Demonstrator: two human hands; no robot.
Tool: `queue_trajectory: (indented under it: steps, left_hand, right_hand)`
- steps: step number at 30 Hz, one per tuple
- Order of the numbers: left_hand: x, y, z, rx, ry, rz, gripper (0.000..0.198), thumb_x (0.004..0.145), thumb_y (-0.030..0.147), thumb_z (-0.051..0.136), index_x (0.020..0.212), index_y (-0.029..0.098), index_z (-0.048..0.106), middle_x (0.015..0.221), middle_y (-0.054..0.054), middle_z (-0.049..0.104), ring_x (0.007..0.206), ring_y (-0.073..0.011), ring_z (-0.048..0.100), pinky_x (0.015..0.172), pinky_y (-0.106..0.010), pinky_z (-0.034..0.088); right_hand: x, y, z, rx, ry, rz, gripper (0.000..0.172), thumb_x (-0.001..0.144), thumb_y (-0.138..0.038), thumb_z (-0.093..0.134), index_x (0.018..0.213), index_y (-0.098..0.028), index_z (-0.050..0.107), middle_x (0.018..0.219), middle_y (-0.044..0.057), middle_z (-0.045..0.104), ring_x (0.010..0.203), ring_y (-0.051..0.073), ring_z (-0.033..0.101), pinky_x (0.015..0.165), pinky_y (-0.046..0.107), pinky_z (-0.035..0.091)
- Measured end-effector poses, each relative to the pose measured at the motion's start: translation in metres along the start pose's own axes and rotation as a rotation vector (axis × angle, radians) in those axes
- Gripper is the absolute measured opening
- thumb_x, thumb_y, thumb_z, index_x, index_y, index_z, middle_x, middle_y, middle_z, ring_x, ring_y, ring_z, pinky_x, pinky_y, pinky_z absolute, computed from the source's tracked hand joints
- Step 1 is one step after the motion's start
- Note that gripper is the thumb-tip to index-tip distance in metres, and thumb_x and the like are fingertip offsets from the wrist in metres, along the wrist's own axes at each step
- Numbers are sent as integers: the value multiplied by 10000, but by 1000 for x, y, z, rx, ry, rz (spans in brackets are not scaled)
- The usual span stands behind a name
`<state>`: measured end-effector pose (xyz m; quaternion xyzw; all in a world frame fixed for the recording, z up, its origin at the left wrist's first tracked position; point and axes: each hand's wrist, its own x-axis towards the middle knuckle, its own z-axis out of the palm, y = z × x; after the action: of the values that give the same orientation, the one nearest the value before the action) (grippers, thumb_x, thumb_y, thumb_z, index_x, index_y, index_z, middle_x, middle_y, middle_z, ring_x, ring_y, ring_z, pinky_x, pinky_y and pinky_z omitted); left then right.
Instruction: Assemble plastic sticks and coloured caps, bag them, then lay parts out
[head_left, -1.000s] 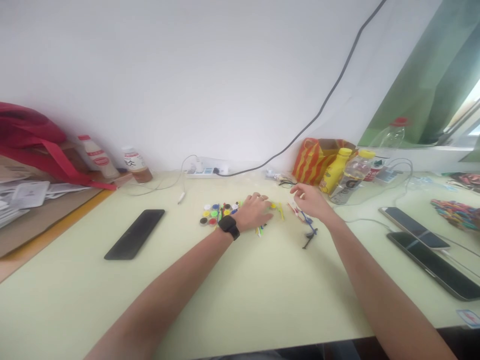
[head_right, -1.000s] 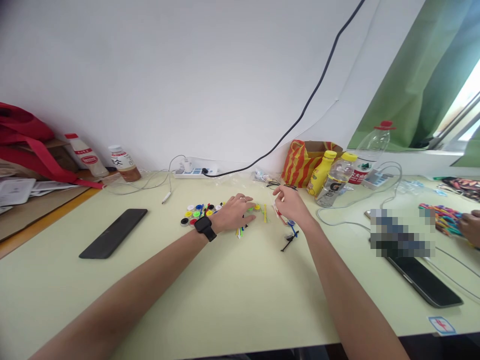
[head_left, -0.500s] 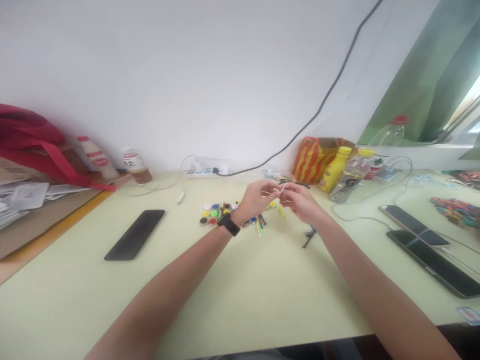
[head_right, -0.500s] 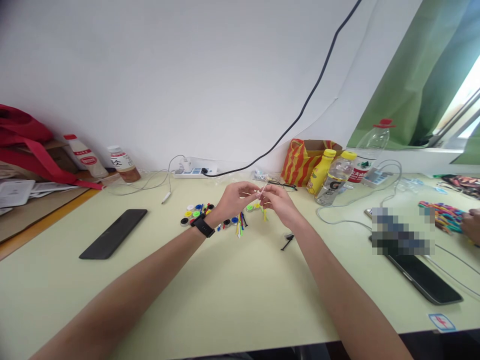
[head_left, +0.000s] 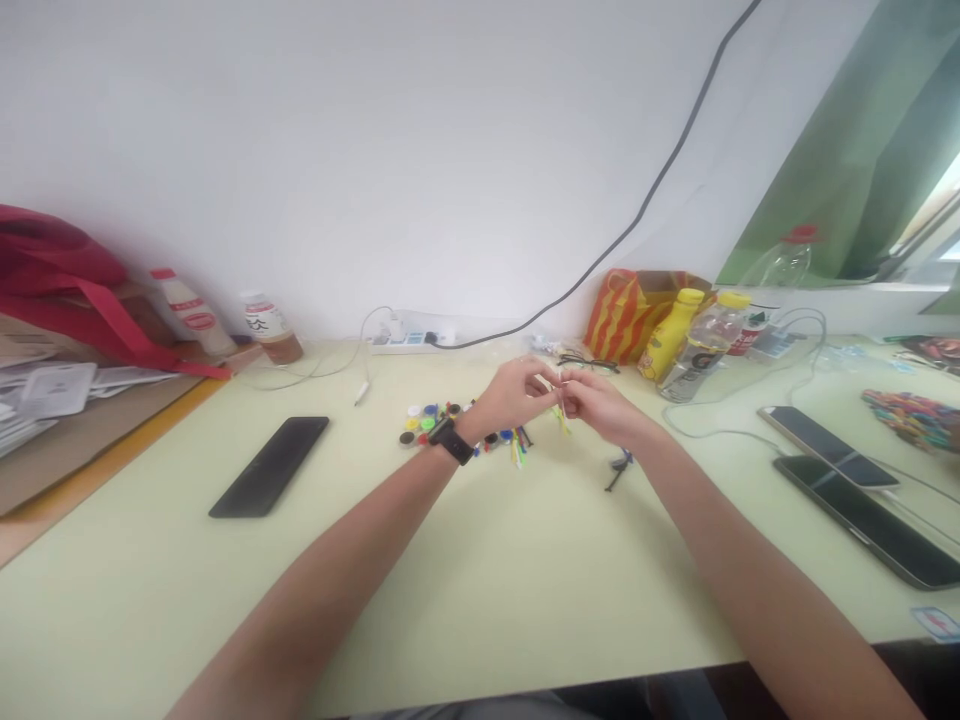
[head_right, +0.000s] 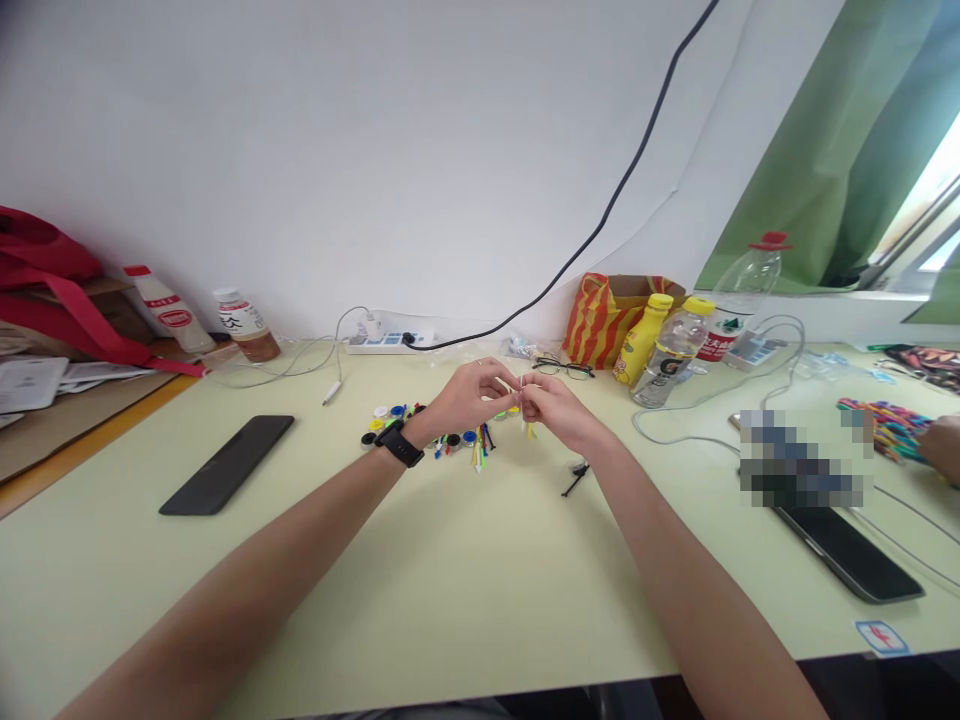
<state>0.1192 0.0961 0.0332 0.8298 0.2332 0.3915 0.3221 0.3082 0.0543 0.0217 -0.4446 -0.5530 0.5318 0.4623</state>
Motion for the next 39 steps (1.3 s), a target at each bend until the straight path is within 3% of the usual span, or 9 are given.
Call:
queue_trajectory:
  steps: [5,12,15,18,20,24,29,34,39]
  left_hand:
    - [-6,-1,6,45,-87,-17,52,855,210,680,881,165,686,920,-48,723,773,-155,734,653,-227,583]
    - [-7,-4,2,-19,-128,-2,62,892,219,654,895,160,675,854,-45,752,777,-165,737,704,-255,579]
    - [-5,-3,-1,-11,-144,39,65,886,212,661,899,156,690,867,-49,750,797,-162,725,756,-267,579]
    - [-5,-3,2,23,-142,66,97,862,172,651,946,168,699,904,-37,740,799,-150,701,762,-261,567]
    - [-7,-4,6,63,-131,66,114,848,166,652,952,176,699,909,-31,727,786,-146,684,744,-257,557]
    - [-13,-10,15,148,-179,36,81,836,202,696,780,167,650,839,-36,695,741,-151,668,706,-255,534]
    - [-18,-15,15,249,-319,73,52,846,210,701,800,184,697,836,-27,731,782,-169,671,761,-268,512]
    - [-15,-24,4,349,-399,90,75,823,185,716,880,195,763,924,-37,770,852,-197,687,810,-293,497]
    - [-15,-30,-5,465,-403,29,104,826,258,750,919,224,781,991,-51,765,982,-252,677,837,-328,501]
  right_hand:
    - [-5,1,-4,-174,-73,78,153,832,-349,613,768,-212,588,647,-42,432,579,118,363,534,252,317]
    - [-7,1,-9,-74,-161,104,165,858,-332,652,976,-217,663,834,20,617,758,160,556,694,294,477]
    - [-5,1,-10,-64,-199,88,166,853,-318,657,975,-206,649,754,7,586,672,143,506,622,275,427]
    - [-3,4,-10,-173,-136,81,112,852,-294,605,907,-198,625,666,-25,504,567,118,393,529,253,330]
    - [-1,8,-13,-340,-28,80,128,867,-286,556,935,-202,625,649,-33,495,535,118,377,506,251,306]
    - [5,21,-22,-762,221,13,206,853,-221,536,1025,-193,646,671,-10,594,557,154,490,552,276,366]
    - [8,26,-28,-872,224,-63,277,821,-199,633,1094,-198,681,854,34,715,712,184,609,686,294,433]
    - [1,6,-34,-885,104,-234,279,989,-407,498,1040,-211,691,841,34,705,622,171,584,633,302,443]
    - [-8,-4,-48,-852,-168,-144,325,887,-535,661,877,-210,673,756,26,670,626,184,593,569,277,435]
